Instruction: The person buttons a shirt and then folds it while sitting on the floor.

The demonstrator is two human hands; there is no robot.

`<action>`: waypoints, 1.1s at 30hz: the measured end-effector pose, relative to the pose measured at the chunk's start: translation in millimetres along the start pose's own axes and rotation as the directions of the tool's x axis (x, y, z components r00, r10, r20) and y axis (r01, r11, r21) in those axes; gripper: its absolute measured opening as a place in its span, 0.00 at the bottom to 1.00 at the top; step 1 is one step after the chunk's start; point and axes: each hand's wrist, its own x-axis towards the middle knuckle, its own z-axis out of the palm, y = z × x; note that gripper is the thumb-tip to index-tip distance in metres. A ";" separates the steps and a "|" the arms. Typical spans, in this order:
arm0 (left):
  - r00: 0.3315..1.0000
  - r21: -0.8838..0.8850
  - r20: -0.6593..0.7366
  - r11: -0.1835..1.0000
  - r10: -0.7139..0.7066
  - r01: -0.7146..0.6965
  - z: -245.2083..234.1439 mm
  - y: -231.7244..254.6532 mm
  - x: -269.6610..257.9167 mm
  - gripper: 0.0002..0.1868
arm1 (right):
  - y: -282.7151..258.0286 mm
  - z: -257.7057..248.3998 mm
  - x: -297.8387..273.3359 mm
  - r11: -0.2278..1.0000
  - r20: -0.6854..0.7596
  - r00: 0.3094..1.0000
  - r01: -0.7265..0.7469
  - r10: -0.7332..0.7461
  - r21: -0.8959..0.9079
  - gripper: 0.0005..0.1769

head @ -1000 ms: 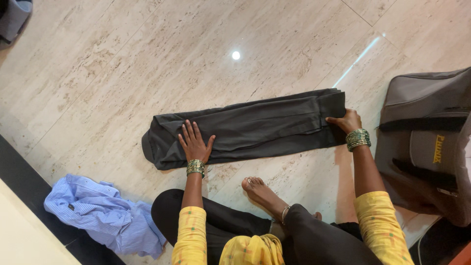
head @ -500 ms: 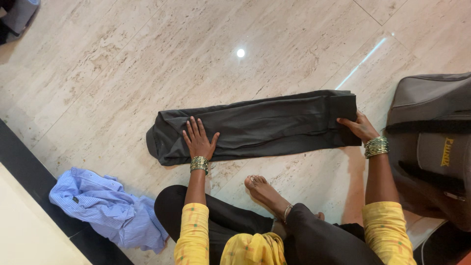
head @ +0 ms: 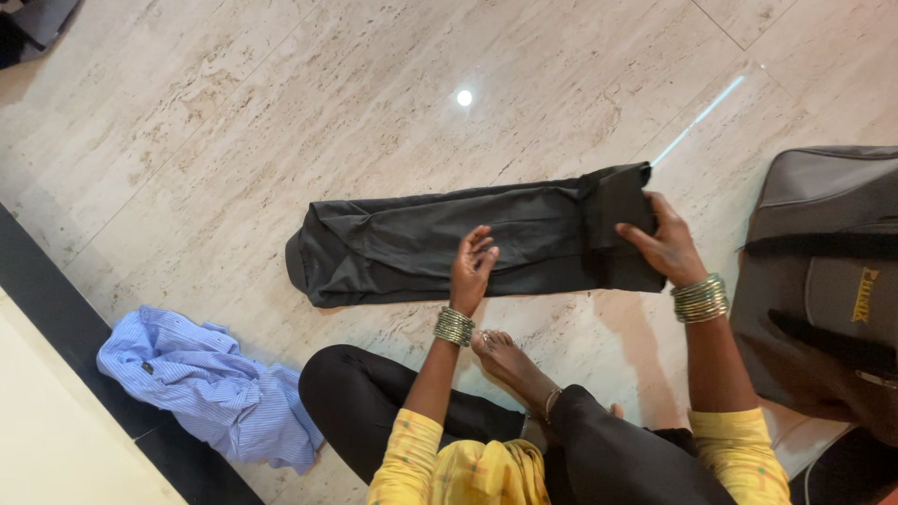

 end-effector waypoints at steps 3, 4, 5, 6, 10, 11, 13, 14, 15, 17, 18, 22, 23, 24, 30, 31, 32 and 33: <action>0.962 -0.368 0.093 0.890 -0.255 0.271 23.6 -12.2 2.8 0.27 | -29.2 48.7 3.4 0.995 0.022 1.000 0.006 -0.004 -0.102 0.34; 0.949 -0.445 0.114 0.839 -0.294 0.313 27.3 -17.2 4.0 0.28 | -34.1 67.1 5.4 0.982 -0.016 0.993 0.117 -0.120 -0.150 0.33; 0.933 -0.516 0.135 0.780 -0.332 0.353 28.2 -22.9 4.2 0.29 | -37.4 87.9 7.1 0.954 -0.045 0.971 0.223 -0.237 -0.198 0.32; 0.916 -0.582 0.161 0.714 -0.367 0.388 28.7 -29.8 4.9 0.31 | -38.9 106.6 9.8 0.940 -0.050 0.962 0.250 -0.268 -0.231 0.33; 0.860 -0.590 0.097 0.667 -0.501 0.455 23.4 -65.3 13.3 0.39 | -40.9 161.4 9.2 0.905 -0.029 0.923 0.371 -0.385 -0.209 0.36; 0.843 -0.591 0.039 0.669 -0.536 0.452 22.0 -72.7 17.3 0.40 | -41.8 168.4 6.4 0.934 0.008 0.945 0.326 -0.328 -0.144 0.37; 0.847 -0.586 0.007 0.684 -0.532 0.434 17.9 -77.4 18.0 0.42 | -45.1 176.4 0.3 0.975 0.093 0.971 0.223 -0.220 -0.019 0.38; 0.869 -0.582 0.034 0.697 -0.494 0.419 14.7 -75.0 15.5 0.43 | -45.7 176.5 -4.7 0.962 0.077 0.959 0.271 -0.272 0.018 0.36; 0.888 -0.579 0.064 0.708 -0.455 0.404 14.8 -71.9 15.5 0.44 | -44.2 174.6 -11.9 0.947 0.059 0.946 0.317 -0.320 0.051 0.33; 0.877 -0.393 0.032 0.801 -0.480 0.452 16.9 -66.7 24.4 0.40 | -37.1 176.3 -29.2 0.916 -0.003 0.918 0.395 -0.396 0.063 0.26; 0.872 -0.293 0.013 0.832 -0.489 0.471 18.6 -64.8 28.1 0.38 | -31.0 179.8 -40.2 0.904 -0.043 0.905 0.425 -0.424 0.041 0.21; 0.928 0.147 -0.149 0.920 -0.342 0.363 29.0 -60.5 39.0 0.41 | 2.7 200.7 -86.0 0.934 0.060 0.932 0.353 -0.356 0.062 0.06; 0.931 0.326 -0.215 0.877 -0.295 0.353 31.9 -60.7 43.1 0.45 | 8.4 207.3 -95.9 0.932 0.108 0.926 0.358 -0.362 0.056 0.06; 0.934 0.493 -0.268 0.800 -0.235 0.343 35.3 -61.3 44.5 0.50 | 12.6 210.9 -102.6 0.930 0.155 0.917 0.364 -0.367 0.050 0.06; 0.928 0.475 -0.291 0.807 -0.233 0.351 41.3 -64.6 37.3 0.41 | -4.0 216.2 -110.5 0.795 0.217 0.776 0.606 -0.593 0.007 0.21; 0.932 0.488 -0.283 0.803 -0.226 0.343 40.9 -63.9 36.3 0.41 | -5.0 214.7 -107.2 0.786 0.198 0.771 0.619 -0.605 -0.009 0.22; 0.936 0.500 -0.275 0.799 -0.220 0.334 40.0 -61.3 35.2 0.41 | -3.4 214.5 -103.3 0.776 0.179 0.766 0.630 -0.617 -0.026 0.24; 0.940 0.512 -0.268 0.795 -0.212 0.325 39.8 -56.1 34.6 0.41 | 1.0 216.2 -101.1 0.764 0.162 0.759 0.644 -0.630 -0.043 0.25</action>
